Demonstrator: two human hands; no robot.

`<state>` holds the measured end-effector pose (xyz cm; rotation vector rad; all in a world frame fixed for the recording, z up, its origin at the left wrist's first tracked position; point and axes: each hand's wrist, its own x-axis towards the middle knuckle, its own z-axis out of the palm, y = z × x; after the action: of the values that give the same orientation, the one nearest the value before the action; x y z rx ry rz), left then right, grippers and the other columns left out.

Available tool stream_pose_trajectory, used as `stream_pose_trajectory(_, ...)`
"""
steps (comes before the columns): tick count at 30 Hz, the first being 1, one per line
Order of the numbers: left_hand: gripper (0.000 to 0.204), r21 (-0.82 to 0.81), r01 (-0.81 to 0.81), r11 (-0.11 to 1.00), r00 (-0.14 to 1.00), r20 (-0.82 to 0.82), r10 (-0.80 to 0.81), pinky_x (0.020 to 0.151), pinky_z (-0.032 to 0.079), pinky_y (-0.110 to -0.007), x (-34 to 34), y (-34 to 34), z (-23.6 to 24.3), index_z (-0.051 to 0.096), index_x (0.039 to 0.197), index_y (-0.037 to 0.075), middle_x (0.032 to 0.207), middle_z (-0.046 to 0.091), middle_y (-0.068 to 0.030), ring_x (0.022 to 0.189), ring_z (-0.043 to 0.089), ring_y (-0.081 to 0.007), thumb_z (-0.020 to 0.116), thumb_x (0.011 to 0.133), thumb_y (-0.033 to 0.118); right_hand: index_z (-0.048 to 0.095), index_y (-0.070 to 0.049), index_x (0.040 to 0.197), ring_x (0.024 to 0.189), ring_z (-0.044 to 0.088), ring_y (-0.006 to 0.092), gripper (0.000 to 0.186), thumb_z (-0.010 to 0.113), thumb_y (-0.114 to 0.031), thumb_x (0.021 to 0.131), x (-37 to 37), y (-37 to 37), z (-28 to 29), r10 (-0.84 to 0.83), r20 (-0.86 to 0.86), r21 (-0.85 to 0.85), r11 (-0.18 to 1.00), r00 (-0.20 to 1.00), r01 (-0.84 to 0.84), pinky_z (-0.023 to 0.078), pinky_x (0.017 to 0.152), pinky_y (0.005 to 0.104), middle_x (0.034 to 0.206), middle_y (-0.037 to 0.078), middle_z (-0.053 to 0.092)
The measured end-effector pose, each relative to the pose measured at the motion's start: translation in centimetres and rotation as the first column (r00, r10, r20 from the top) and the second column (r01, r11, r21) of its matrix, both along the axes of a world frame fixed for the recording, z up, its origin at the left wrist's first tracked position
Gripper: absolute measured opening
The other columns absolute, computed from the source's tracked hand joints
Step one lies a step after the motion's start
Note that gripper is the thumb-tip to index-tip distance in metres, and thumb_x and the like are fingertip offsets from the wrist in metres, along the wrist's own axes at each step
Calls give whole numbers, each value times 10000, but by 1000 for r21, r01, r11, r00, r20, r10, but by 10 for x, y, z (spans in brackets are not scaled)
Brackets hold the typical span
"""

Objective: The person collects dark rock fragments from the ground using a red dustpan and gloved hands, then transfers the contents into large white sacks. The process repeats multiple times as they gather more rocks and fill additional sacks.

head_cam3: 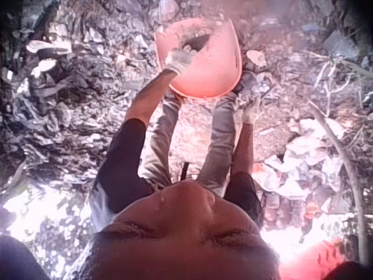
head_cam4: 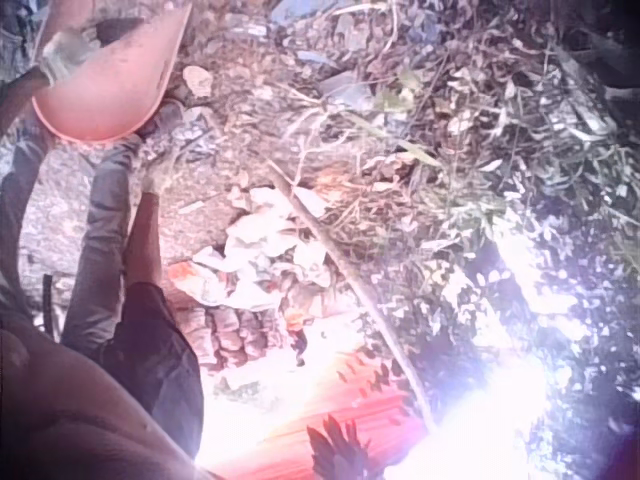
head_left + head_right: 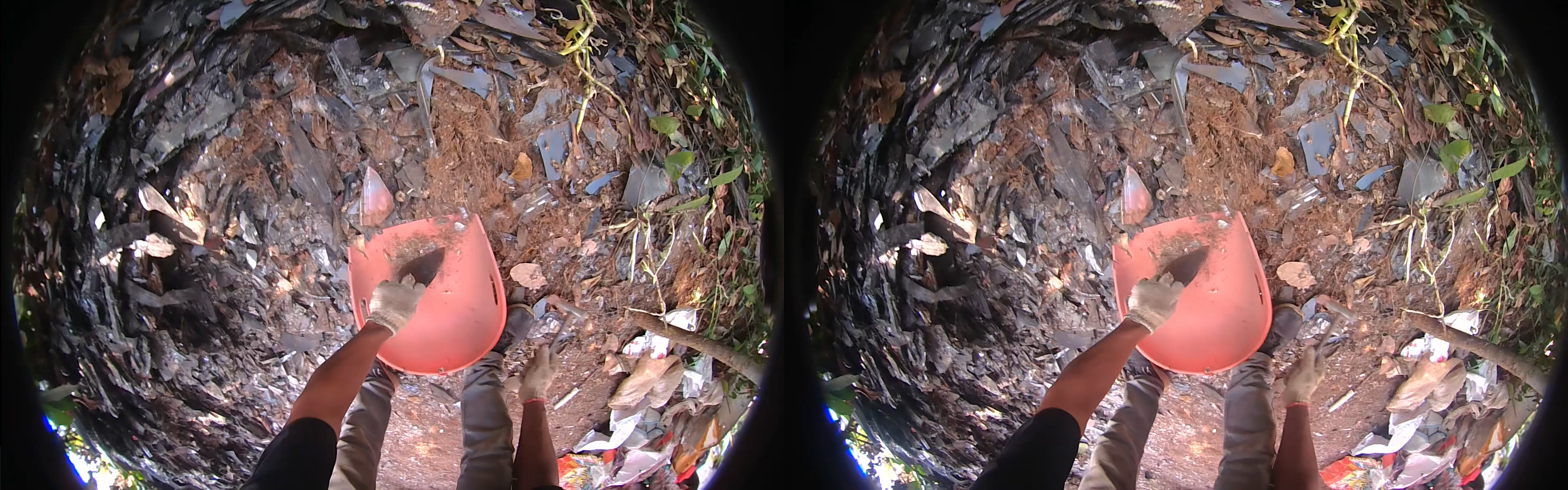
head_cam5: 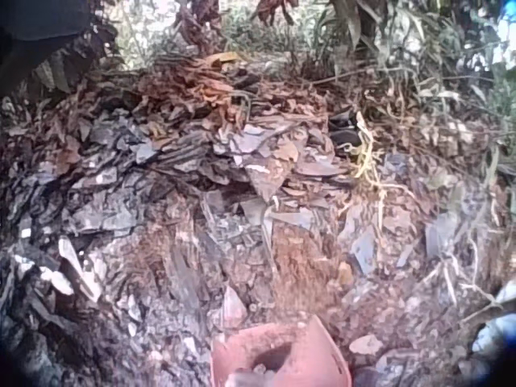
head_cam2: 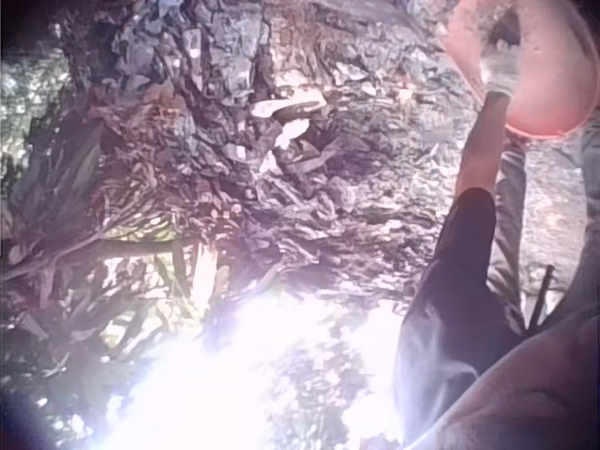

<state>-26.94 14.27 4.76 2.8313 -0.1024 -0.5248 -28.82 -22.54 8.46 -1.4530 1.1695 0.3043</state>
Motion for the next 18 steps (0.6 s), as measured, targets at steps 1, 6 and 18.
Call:
stream_pose_trajectory(1,107,-6,36,999,999,-4,-36,710,556,-459,-14,-11,-15,647,891,98,942,661,-130,902,675,-332,620,824,177,510,-186,939,393,356,55,214,626,-355,1002,-3,4,-7,35,31,35,999,999,-36,244,340,249,562,-76,386)
stream_pose_trajectory(6,239,63,-71,995,963,-256,85,799,509,-512,-40,-60,-27,631,1078,137,1165,614,-99,1101,601,-326,618,846,189,607,-92,1025,521,558,244,205,612,-296,1006,-2,22,-27,661,192,-191,750,726,-633,432,450,348,672,66,575)
stream_pose_trajectory(18,328,54,-197,979,935,-291,204,892,482,-552,-62,-49,-26,611,1136,99,1211,615,-118,1173,582,-341,636,862,277,569,-54,1115,699,696,410,256,459,-263,1015,24,145,-49,901,-336,-346,-389,-274,-854,568,620,526,819,232,698)
